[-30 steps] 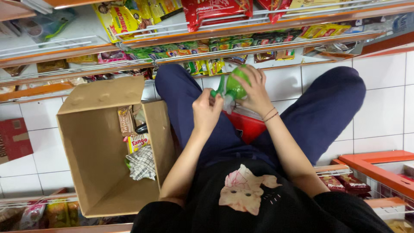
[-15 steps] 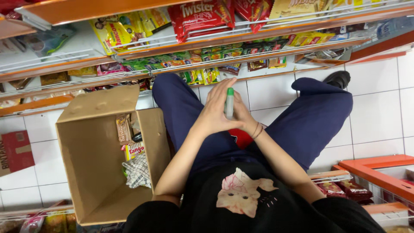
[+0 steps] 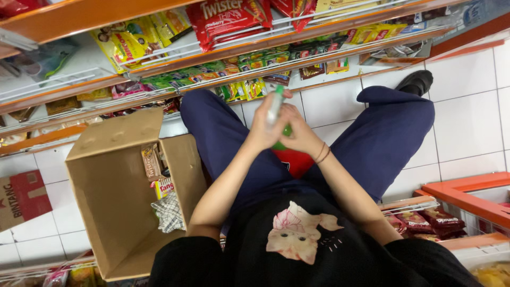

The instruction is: The person wipes various packaged snack items with a cloth, scans them with a handheld barcode scanner, and places them onto a retail shelf.

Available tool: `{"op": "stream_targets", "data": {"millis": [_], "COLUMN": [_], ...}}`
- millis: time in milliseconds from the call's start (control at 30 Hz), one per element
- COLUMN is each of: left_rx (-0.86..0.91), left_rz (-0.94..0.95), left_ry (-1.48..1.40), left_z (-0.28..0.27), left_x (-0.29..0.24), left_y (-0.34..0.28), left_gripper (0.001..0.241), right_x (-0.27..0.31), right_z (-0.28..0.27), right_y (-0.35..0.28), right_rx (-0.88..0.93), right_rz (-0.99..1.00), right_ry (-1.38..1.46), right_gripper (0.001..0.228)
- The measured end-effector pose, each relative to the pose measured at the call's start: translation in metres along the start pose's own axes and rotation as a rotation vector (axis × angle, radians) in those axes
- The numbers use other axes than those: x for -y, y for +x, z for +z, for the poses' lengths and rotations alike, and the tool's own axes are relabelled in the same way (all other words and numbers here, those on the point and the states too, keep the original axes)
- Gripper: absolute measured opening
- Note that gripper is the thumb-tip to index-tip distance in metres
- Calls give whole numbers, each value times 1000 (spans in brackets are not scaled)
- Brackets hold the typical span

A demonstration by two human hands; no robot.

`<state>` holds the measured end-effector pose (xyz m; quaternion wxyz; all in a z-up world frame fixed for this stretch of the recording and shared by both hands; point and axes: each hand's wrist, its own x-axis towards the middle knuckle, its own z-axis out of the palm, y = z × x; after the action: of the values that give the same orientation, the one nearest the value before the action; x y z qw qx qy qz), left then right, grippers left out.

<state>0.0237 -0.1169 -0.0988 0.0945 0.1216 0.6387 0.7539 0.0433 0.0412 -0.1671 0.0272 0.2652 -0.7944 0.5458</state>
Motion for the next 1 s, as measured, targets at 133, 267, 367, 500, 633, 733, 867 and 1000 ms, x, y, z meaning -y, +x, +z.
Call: {"op": "stream_targets", "data": {"millis": [133, 267, 367, 500, 633, 733, 867, 1000], "left_rx": [-199, -340, -354, -310, -243, -172, -106, -45], "left_rz": [81, 221, 170, 382, 356, 386, 442, 401], "left_ry": [-144, 352, 59, 685, 654, 654, 748, 743], "left_z": [-17, -25, -26, -10, 31, 75, 131, 174], "left_x": [10, 15, 15, 12, 15, 22, 42, 66], "left_y": [8, 9, 14, 16, 39, 64, 110, 156], "left_gripper": [26, 29, 25, 33, 32, 43, 49, 40], "right_x": [9, 6, -1, -14, -34, -63, -111, -146], "right_z": [-31, -54, -62, -72, -86, -101, -135, -161], "right_y": [4, 1, -3, -13, -27, -32, -45, -67], "right_rx": [-136, -249, -305, -384, -451, -553, -724, -956], "right_rz": [74, 129, 160, 209, 245, 314, 329, 403], "right_ry": [416, 321, 311, 278, 197, 407, 284, 362], "right_gripper": [50, 42, 33, 24, 22, 17, 16, 18]}}
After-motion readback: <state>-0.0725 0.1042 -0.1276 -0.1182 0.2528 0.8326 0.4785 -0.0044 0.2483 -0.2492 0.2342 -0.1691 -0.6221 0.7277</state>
